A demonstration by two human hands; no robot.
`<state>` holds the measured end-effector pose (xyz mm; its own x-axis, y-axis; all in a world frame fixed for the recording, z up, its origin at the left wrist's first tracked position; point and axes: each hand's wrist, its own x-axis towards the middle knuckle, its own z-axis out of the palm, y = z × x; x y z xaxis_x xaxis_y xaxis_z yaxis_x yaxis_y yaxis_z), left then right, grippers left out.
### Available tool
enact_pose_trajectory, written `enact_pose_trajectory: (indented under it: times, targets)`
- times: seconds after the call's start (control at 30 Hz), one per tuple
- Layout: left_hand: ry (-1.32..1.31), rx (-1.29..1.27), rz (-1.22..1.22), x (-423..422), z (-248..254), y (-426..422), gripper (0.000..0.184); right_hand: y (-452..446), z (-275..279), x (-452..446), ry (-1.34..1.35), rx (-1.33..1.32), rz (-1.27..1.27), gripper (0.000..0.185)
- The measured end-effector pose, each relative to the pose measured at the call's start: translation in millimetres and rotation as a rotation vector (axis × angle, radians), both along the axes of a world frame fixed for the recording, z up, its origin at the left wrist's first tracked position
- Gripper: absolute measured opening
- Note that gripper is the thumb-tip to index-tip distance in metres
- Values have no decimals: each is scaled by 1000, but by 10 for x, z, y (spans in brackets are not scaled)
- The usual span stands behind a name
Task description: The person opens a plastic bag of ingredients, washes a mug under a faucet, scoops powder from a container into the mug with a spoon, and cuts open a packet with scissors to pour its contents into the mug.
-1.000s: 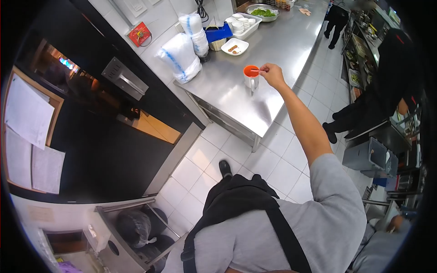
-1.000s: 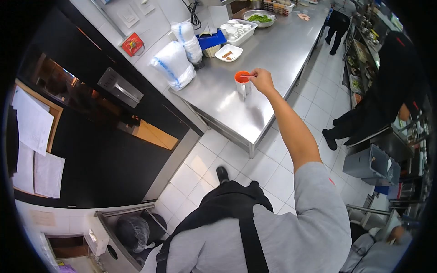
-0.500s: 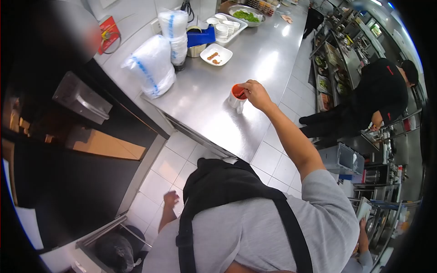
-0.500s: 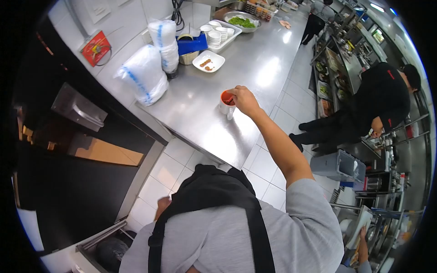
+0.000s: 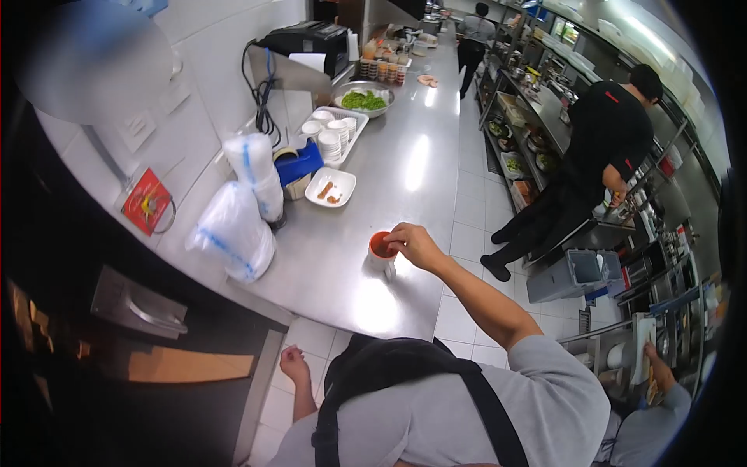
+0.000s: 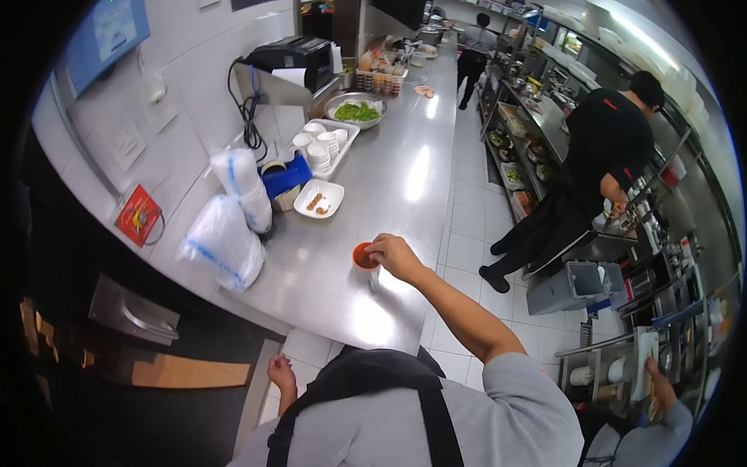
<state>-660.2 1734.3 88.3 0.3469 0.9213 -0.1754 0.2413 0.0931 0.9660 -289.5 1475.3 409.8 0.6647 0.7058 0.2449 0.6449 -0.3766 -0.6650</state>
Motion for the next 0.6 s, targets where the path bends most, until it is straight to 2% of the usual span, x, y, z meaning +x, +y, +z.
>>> enact_pose_trajectory:
  times: [0.07,0.13,0.17,0.2,0.27,0.33,0.43,0.6]
  targets:
    - [-220,-64,-118,544,1032,-309,17,-48,-41,30,-3,-49,15,19]
    - [-273,-128,-464,1038,1598,-545,23,-54,-213,148,-111,-118,36,18]
    - [-273,-262,-607,1302,1835,-671,26,-12,-91,50,-73,-55,-6,19]
    - [-310,-204,-692,1502,2021,-840,35,24,-70,15,-108,-30,-22,18]
    - [-386,-2,-791,1948,1984,-1080,49,28,-91,19,106,-84,-82,17]
    - [-364,8,-824,2257,2022,-1274,52,3,-281,93,68,-109,-121,17]
    - [-392,-347,-772,2551,1992,-1427,54,-12,-370,94,64,-86,-201,18]
    - [-266,-396,-776,2678,1968,-1700,39,-63,-431,46,97,-38,-291,17]
